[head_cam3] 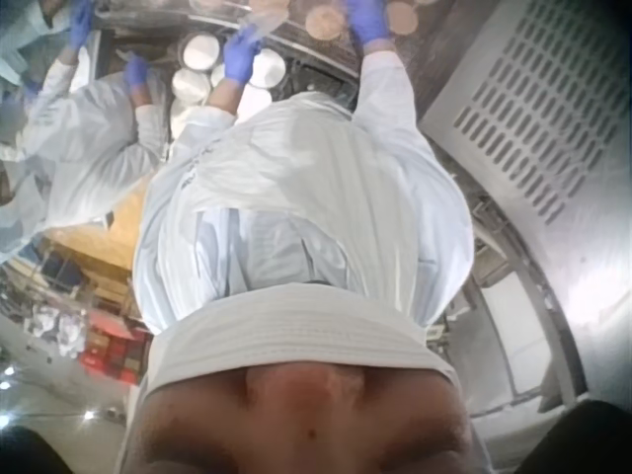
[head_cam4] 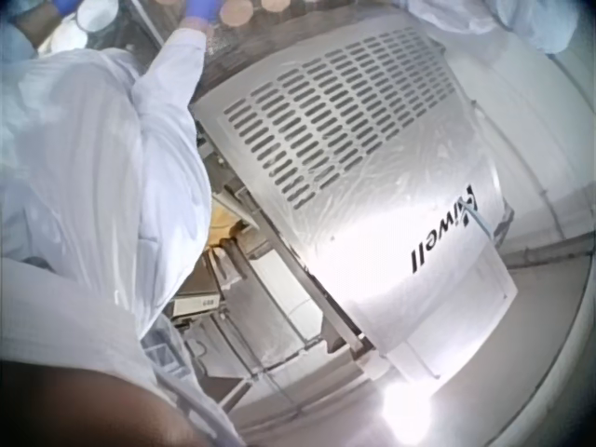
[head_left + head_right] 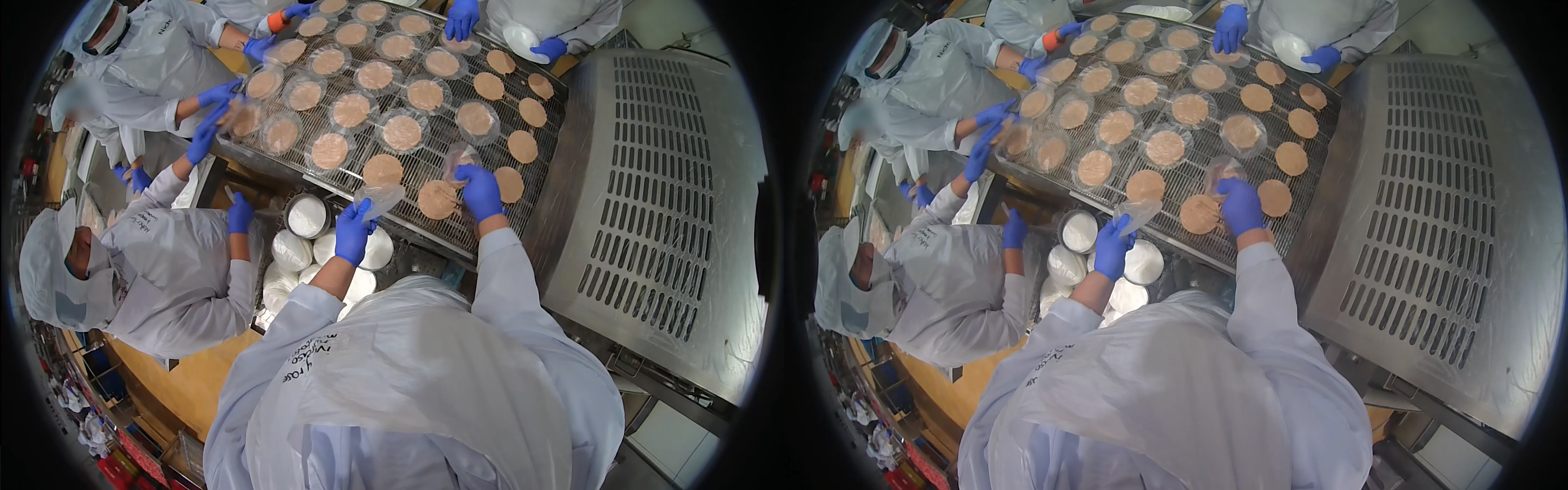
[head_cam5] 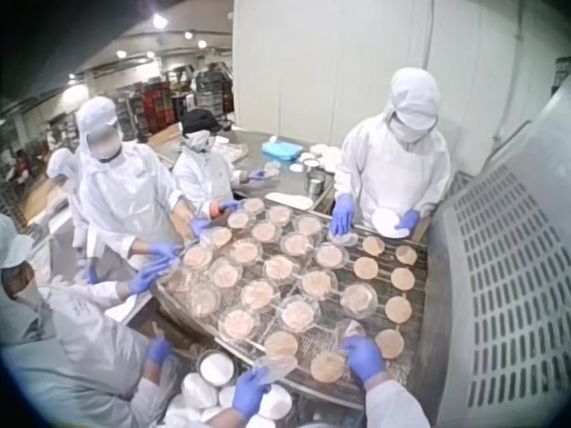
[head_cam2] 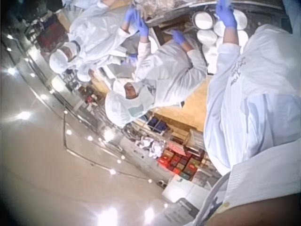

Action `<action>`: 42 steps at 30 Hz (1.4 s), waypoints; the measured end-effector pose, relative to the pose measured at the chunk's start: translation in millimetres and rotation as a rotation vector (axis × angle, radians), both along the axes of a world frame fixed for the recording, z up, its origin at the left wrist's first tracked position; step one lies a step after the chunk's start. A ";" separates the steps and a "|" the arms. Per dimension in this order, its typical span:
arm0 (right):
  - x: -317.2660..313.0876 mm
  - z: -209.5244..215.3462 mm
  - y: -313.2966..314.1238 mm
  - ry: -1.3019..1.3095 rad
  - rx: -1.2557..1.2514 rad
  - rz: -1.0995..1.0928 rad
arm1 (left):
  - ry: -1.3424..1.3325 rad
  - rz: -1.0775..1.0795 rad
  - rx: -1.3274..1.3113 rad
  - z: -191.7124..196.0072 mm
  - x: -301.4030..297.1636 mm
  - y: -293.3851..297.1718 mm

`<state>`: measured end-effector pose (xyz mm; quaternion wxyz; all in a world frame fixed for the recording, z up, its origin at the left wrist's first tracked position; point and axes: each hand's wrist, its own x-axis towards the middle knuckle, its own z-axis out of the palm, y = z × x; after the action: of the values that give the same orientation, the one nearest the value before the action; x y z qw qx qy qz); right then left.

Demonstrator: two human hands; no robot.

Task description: The person places white circular discs onto brown circular items arranged on a metal rack. They repeatedly pick up discs and position them on top of the brown items, working alongside other staff in a food preparation area.

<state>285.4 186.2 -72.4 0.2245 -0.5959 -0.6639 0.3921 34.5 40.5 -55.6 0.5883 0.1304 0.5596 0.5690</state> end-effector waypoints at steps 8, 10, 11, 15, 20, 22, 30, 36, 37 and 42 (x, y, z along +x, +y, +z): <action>-54.0 37.3 25.6 -0.227 0.218 0.369 | -0.018 -0.012 -0.014 5.7 -16.9 -4.9; -80.3 11.1 34.2 -0.371 0.379 0.374 | -0.028 -0.027 -0.040 9.2 -27.8 -4.8; -99.5 13.3 33.0 -0.439 0.459 0.385 | -0.020 -0.019 -0.047 8.6 -30.6 -5.6; -87.6 -29.4 9.1 0.014 0.640 0.377 | -0.015 -0.008 -0.054 3.9 -33.7 -4.8; -43.1 36.9 60.9 -0.060 0.293 -0.033 | 0.010 0.050 -0.060 -2.2 -44.7 -1.6; -32.7 39.2 98.3 -0.087 0.645 -0.128 | -0.002 0.045 -0.054 -1.2 -58.3 -2.2; -145.4 5.5 197.0 -0.434 0.546 0.163 | 0.018 -0.059 -0.078 29.1 -75.7 44.3; -152.0 4.8 186.7 0.034 0.547 0.303 | 0.012 0.018 0.022 20.0 -70.8 55.1; -146.1 12.3 177.2 -0.096 0.448 0.305 | 0.015 0.018 0.030 16.1 -69.9 52.2; -105.3 61.7 96.0 -0.301 0.233 0.197 | 0.066 0.019 0.054 5.1 -52.4 37.9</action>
<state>180.1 282.1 -10.7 0.1505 -0.5500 -0.7858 0.2393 -17.9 78.4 -50.4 0.5604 0.1595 0.5643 0.5849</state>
